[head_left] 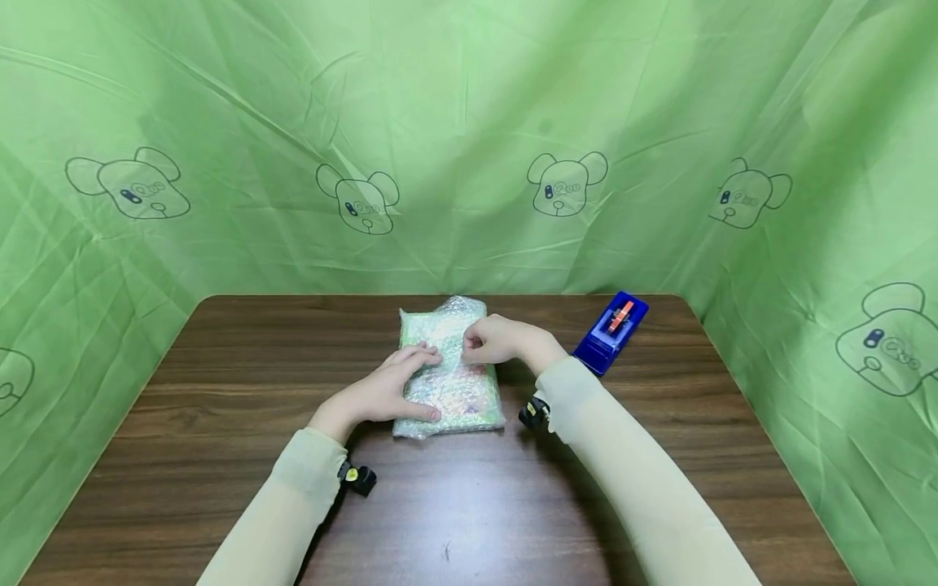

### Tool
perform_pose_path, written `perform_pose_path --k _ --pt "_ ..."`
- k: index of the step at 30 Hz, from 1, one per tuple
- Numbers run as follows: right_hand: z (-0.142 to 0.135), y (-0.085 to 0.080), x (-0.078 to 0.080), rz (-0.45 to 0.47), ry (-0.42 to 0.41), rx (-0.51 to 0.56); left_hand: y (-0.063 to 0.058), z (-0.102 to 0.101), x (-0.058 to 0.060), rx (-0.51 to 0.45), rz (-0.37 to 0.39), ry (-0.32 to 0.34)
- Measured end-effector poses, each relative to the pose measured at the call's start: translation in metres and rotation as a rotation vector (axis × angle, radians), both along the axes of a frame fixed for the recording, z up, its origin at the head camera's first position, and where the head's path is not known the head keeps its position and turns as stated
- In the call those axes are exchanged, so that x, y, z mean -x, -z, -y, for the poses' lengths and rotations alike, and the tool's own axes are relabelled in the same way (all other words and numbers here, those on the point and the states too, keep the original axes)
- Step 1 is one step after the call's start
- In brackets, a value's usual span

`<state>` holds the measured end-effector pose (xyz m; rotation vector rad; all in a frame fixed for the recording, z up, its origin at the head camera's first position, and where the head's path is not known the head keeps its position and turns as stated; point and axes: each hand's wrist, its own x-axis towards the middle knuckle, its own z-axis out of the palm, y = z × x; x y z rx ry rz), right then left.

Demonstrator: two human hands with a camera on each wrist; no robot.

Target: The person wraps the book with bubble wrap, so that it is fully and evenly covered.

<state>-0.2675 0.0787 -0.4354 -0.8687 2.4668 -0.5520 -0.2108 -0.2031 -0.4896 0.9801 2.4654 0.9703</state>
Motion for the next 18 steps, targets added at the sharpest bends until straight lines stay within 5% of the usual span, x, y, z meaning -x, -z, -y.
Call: perform_pose_path --k 18 --pt "-0.008 0.013 0.001 -0.038 0.168 -0.094 0.001 -0.001 0.0 0.003 0.012 -0.01"
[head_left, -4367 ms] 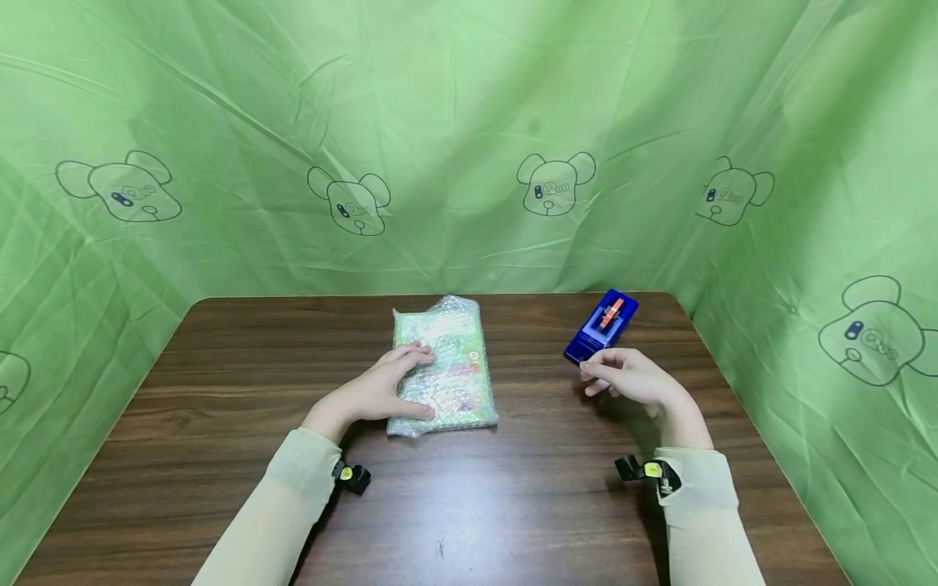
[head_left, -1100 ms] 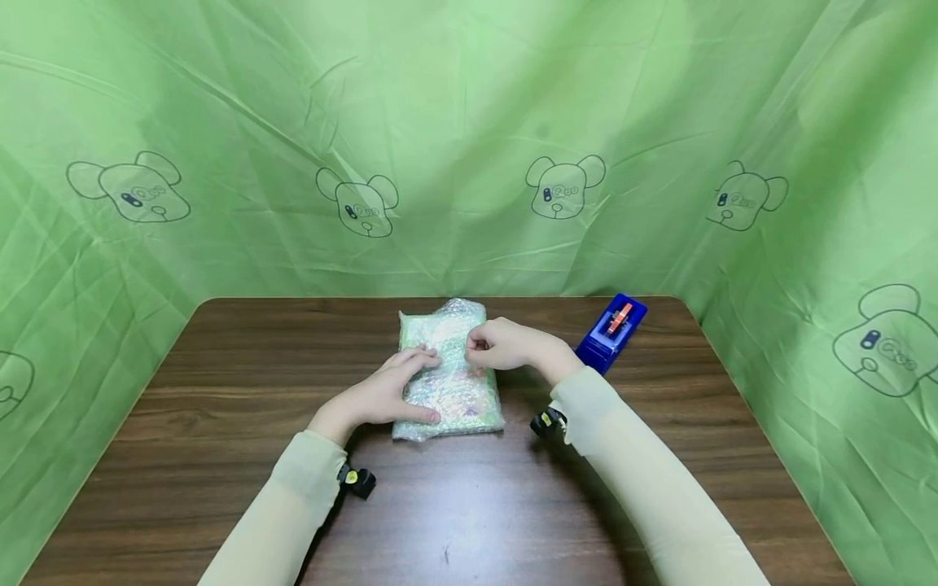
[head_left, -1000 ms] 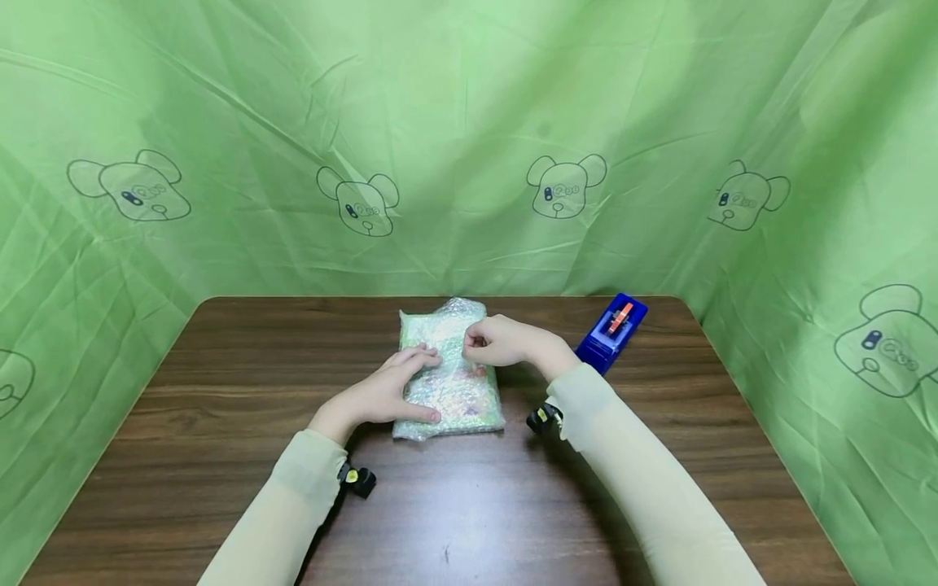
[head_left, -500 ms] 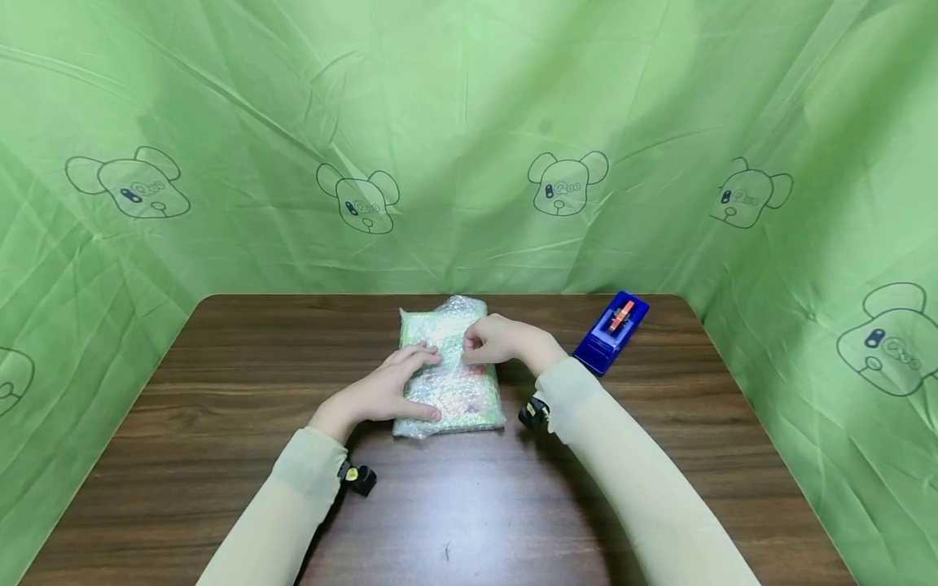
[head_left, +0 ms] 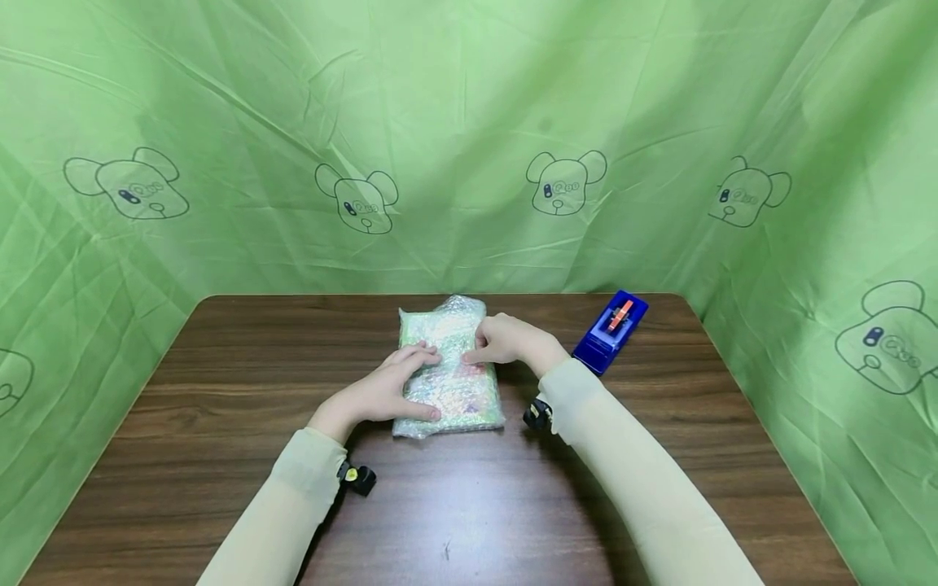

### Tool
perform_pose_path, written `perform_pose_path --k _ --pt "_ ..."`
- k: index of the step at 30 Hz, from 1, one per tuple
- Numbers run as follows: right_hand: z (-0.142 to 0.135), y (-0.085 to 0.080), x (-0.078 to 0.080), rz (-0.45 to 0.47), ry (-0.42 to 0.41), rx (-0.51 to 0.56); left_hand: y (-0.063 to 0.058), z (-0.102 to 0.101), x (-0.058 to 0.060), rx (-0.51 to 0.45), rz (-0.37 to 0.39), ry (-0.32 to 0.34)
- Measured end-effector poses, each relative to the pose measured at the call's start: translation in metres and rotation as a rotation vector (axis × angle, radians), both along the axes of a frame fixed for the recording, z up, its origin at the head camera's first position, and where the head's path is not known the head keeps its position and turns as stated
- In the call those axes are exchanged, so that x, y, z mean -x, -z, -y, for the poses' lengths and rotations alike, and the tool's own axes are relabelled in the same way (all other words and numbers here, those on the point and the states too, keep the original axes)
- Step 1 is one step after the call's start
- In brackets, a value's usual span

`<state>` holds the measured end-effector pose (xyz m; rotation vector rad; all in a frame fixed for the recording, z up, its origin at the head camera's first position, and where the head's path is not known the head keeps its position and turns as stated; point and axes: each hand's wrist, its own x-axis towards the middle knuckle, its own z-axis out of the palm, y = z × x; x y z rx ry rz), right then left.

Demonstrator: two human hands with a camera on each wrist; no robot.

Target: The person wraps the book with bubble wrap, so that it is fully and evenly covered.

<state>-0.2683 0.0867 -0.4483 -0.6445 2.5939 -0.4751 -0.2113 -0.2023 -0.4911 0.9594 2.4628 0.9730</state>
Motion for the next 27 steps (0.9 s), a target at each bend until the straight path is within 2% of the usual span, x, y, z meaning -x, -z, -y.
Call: perform_pose_path --k 9,16,27 --pt "-0.008 0.007 -0.001 0.005 0.018 0.068 -0.002 0.0 -0.001 -0.002 0.011 -0.005" --pt "-0.013 0.009 0.0 0.11 0.096 0.165 -0.001 0.0 -0.001 0.014 0.017 -0.005" --pt "-0.02 0.013 0.003 0.197 0.077 0.265 -0.001 0.001 -0.001 0.019 0.012 -0.004"
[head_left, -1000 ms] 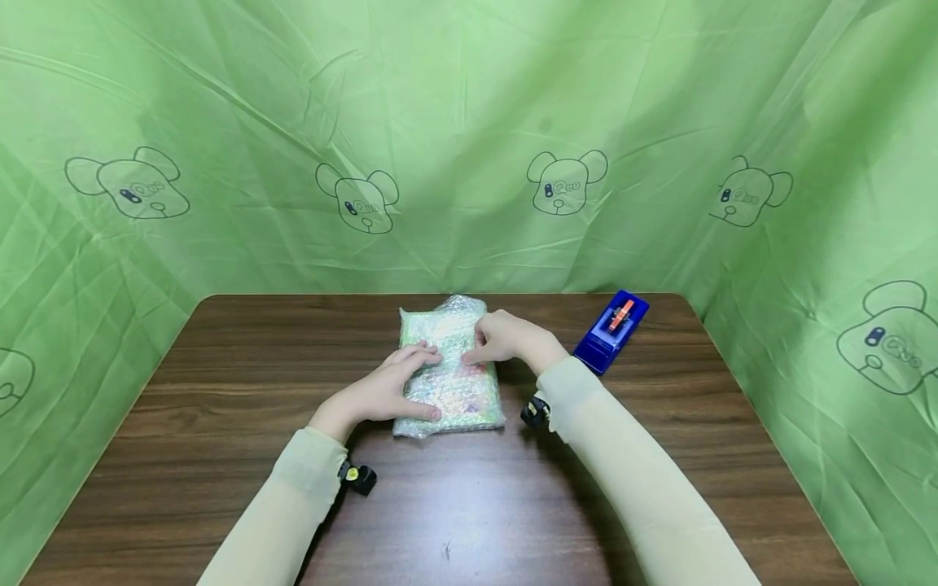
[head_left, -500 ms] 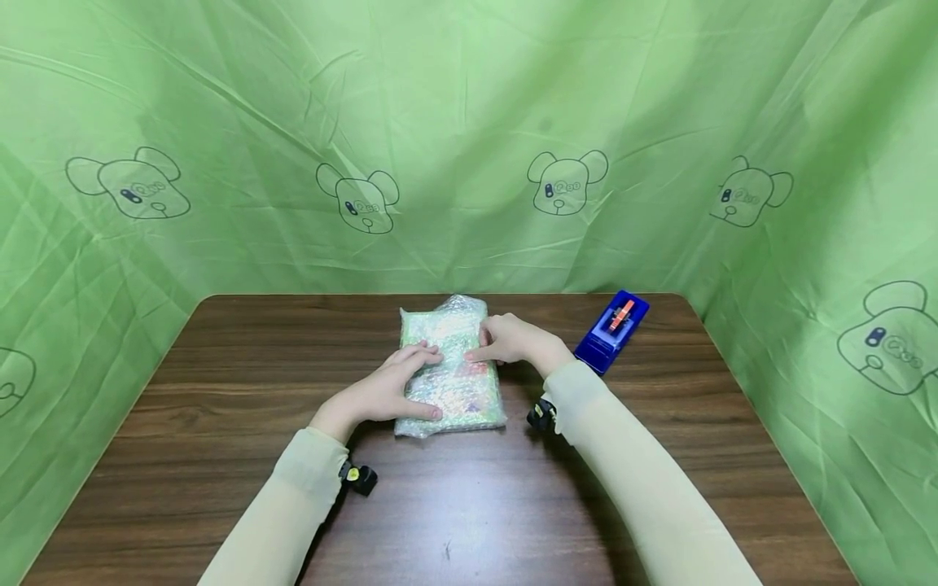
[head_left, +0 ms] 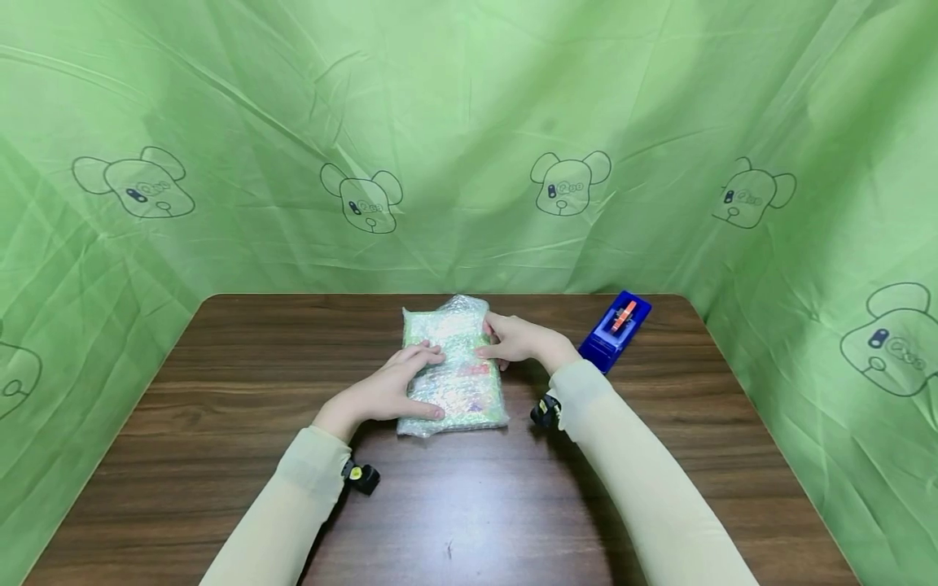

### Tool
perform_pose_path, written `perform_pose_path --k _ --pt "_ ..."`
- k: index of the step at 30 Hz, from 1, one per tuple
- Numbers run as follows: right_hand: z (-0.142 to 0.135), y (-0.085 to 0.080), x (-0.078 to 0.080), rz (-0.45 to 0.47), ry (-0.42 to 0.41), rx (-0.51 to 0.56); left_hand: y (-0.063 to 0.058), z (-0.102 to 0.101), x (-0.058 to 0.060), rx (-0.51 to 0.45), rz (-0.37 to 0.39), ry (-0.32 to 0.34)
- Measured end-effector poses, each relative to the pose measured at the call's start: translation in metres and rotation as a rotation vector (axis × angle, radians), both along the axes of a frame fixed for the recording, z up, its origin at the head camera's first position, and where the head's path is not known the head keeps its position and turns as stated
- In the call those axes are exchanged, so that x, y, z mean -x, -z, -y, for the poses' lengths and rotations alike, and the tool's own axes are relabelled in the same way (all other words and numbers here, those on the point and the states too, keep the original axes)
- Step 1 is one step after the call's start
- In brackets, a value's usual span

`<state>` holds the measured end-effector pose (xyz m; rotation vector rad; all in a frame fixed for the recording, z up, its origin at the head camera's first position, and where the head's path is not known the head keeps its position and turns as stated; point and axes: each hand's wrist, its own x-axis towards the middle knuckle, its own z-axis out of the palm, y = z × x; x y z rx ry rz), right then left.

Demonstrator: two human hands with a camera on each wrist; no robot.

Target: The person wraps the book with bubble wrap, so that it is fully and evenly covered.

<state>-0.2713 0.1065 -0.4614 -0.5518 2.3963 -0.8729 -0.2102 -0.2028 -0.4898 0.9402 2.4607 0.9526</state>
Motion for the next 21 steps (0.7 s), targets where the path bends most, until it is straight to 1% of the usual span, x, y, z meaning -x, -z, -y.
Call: perform_pose_path --k 4,8,15,21 --pt "-0.0027 0.0023 -0.0007 0.014 0.01 0.035 -0.0012 -0.0008 -0.0004 0.001 -0.002 0.004" --pt "-0.0045 0.003 -0.0017 0.009 0.012 0.044 -0.0012 -0.0018 -0.0003 -0.002 -0.007 0.008" --pt "-0.0071 0.007 -0.0025 -0.024 -0.002 0.05 -0.0014 -0.0014 -0.0007 -0.002 -0.012 0.011" --pt "-0.0087 0.0069 -0.0077 -0.05 -0.02 0.08 -0.0023 -0.0001 0.0002 0.002 -0.02 0.024"
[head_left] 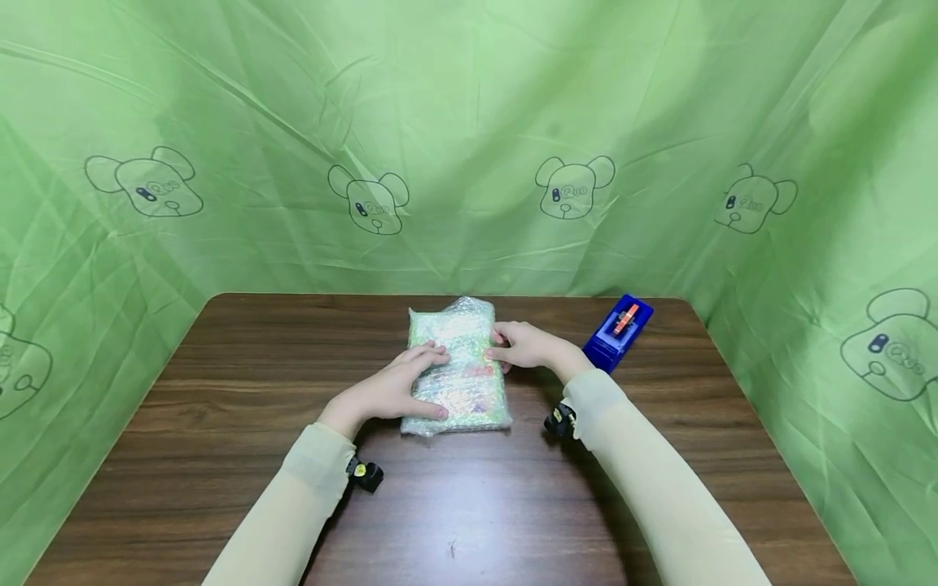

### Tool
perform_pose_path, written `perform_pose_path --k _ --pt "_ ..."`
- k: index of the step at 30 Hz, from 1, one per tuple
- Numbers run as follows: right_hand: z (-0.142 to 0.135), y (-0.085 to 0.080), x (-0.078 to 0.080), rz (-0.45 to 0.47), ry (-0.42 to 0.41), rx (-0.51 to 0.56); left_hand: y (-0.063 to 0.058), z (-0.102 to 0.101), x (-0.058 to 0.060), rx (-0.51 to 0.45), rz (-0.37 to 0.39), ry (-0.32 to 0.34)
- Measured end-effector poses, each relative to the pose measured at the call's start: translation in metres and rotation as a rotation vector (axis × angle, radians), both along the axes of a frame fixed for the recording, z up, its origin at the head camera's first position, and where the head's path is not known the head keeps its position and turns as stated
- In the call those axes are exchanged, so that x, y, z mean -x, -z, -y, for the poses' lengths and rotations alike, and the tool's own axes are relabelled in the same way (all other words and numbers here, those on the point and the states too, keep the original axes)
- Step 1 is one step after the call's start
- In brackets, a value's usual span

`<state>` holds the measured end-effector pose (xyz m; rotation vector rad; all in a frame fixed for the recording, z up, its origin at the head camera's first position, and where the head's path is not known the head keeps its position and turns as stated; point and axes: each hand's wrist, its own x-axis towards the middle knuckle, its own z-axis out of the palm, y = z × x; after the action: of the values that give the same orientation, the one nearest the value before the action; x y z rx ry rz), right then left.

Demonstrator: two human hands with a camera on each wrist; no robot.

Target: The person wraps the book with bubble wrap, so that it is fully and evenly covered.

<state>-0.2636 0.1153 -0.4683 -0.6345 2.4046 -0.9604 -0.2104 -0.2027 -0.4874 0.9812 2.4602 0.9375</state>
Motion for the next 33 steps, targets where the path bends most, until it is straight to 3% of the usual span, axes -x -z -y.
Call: perform_pose_path --k 5,12,16,21,25,33 --pt "-0.002 0.0 -0.006 -0.06 -0.015 -0.021 -0.002 0.0 0.002 0.037 -0.03 0.007" --pt "-0.004 -0.017 -0.028 -0.424 -0.072 -0.172 -0.01 0.0 0.002 0.142 -0.188 0.079" --pt "-0.018 -0.036 -0.047 -0.498 -0.104 -0.218 -0.022 0.004 -0.001 0.172 -0.277 0.123" --pt "-0.054 -0.059 -0.071 -0.596 -0.154 -0.229 -0.039 0.019 -0.009 0.182 -0.365 0.13" --pt "-0.096 -0.066 -0.088 -0.691 -0.173 -0.236 -0.051 0.039 -0.017 0.208 -0.419 0.121" --pt "-0.175 -0.081 -0.121 -0.764 -0.108 -0.31 -0.067 0.093 -0.031 0.25 -0.51 0.033"
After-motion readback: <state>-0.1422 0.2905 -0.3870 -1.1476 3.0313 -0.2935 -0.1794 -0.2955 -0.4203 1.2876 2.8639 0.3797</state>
